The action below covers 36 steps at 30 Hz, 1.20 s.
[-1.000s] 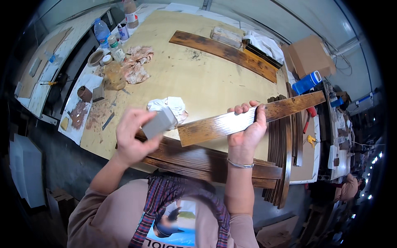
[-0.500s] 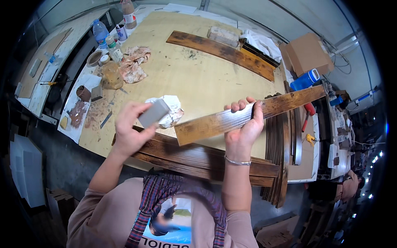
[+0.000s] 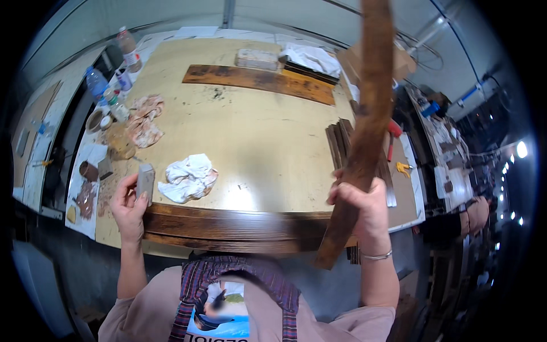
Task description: The person sands and wipes several long wooden planks on a workbench. They use a sanding block to smooth the wood and a white cloth to wipe away dust and apply a finish. The person handles the planks one at a time, turning them over to work on different sides.
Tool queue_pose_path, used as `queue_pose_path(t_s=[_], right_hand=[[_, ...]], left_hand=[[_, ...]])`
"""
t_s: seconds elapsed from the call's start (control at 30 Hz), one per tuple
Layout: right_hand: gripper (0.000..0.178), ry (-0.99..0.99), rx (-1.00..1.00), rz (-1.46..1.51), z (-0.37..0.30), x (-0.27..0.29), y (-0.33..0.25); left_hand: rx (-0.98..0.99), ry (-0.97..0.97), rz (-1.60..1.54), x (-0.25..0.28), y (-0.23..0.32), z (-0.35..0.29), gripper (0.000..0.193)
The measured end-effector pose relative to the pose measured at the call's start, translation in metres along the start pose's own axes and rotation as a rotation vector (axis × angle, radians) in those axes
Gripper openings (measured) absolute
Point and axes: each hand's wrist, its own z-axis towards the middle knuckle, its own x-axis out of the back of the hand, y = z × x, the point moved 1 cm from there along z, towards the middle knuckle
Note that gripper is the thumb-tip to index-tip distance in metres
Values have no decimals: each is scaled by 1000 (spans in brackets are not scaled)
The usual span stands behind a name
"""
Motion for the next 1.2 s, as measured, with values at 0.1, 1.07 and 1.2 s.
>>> queue_pose_path(t_s=[0.1,1.07,1.2], right_hand=[[35,-157,-156,17,-31,9,24],[38,-68,-234,-1005,-112,-10,114],[36,-150,-229,-1053,-126,-8,126]], left_hand=[[29,-25,-51,-2,-2,5,42],[-37,-222,-14,-5,12,37,43],[-223,-418,158,-5,25,39,43]])
